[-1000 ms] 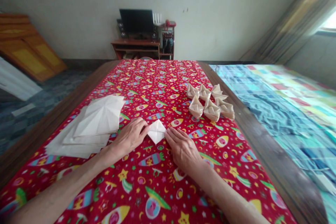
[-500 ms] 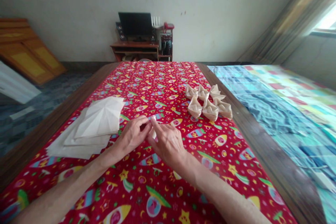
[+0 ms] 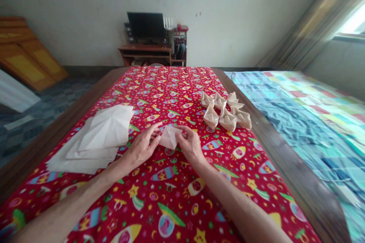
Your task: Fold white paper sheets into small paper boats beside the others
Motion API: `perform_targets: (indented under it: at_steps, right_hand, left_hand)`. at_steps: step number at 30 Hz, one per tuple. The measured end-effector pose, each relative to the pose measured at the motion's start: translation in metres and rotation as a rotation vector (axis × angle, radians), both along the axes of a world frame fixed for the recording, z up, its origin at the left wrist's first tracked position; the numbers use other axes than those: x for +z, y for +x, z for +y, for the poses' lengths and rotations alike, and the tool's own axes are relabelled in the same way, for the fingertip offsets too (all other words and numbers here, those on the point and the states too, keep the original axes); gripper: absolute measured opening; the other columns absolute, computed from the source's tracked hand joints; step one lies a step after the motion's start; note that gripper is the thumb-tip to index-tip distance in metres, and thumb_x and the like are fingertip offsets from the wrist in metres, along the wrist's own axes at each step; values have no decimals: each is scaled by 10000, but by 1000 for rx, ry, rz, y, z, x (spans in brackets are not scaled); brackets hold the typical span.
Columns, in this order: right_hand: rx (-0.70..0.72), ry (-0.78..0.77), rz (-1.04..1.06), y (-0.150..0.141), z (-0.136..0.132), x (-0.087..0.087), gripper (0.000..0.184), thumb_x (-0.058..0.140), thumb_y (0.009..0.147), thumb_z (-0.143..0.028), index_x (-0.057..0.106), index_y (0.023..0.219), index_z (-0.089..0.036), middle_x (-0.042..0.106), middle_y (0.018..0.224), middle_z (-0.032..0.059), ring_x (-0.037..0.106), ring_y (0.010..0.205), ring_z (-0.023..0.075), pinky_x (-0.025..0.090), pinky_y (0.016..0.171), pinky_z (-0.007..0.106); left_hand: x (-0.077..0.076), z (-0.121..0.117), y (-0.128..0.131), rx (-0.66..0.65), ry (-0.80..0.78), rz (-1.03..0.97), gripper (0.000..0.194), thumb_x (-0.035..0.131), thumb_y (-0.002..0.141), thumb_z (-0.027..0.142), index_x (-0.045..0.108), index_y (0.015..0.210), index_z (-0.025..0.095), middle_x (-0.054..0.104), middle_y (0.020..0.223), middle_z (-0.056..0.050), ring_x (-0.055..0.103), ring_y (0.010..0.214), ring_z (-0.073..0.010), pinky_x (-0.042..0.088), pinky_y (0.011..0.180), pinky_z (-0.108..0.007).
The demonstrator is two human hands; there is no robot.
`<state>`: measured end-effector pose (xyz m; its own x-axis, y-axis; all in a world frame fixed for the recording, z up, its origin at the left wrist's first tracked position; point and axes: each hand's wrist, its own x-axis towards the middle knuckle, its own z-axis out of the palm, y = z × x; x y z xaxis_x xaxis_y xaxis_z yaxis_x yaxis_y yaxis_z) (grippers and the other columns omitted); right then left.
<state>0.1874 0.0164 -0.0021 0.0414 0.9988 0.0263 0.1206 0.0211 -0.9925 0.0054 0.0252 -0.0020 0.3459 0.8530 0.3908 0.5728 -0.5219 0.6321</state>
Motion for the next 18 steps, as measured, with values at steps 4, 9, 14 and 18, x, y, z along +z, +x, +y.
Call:
perform_targets:
  at_steps: [4,9,14,18]
  right_hand:
    - [17,47,-215,-2,-4,0,336,503,814,-398,654,959,-136,487,504,-50,387,436,83,269,425,196]
    - [41,192,-773,1,-10,7,208,497,854,-310,677,894,-215,595,567,-20,517,505,116,311,501,216]
    - [73,294,-1178,1,-12,10,215,495,881,-359,666,872,-228,652,642,17,582,588,147,295,517,228]
    - [122,450,-1227,5,-13,8,167,493,883,-273,649,882,-213,651,774,40,565,672,149,353,578,234]
  left_hand:
    - [-5,4,-1,-45,-206,-137,491,483,860,212,370,1334,147,644,803,-17,628,686,-129,513,637,-238]
    - [-1,6,-1,-36,-181,-90,431,496,859,191,450,1284,145,628,732,10,601,640,-115,496,639,-222]
    - [-3,4,0,-27,32,150,313,460,889,173,561,1184,186,635,1043,-78,615,951,-191,501,841,-319]
    - [-6,3,-5,-18,130,181,263,472,903,212,559,1150,196,585,1041,-67,572,1004,-198,485,895,-341]
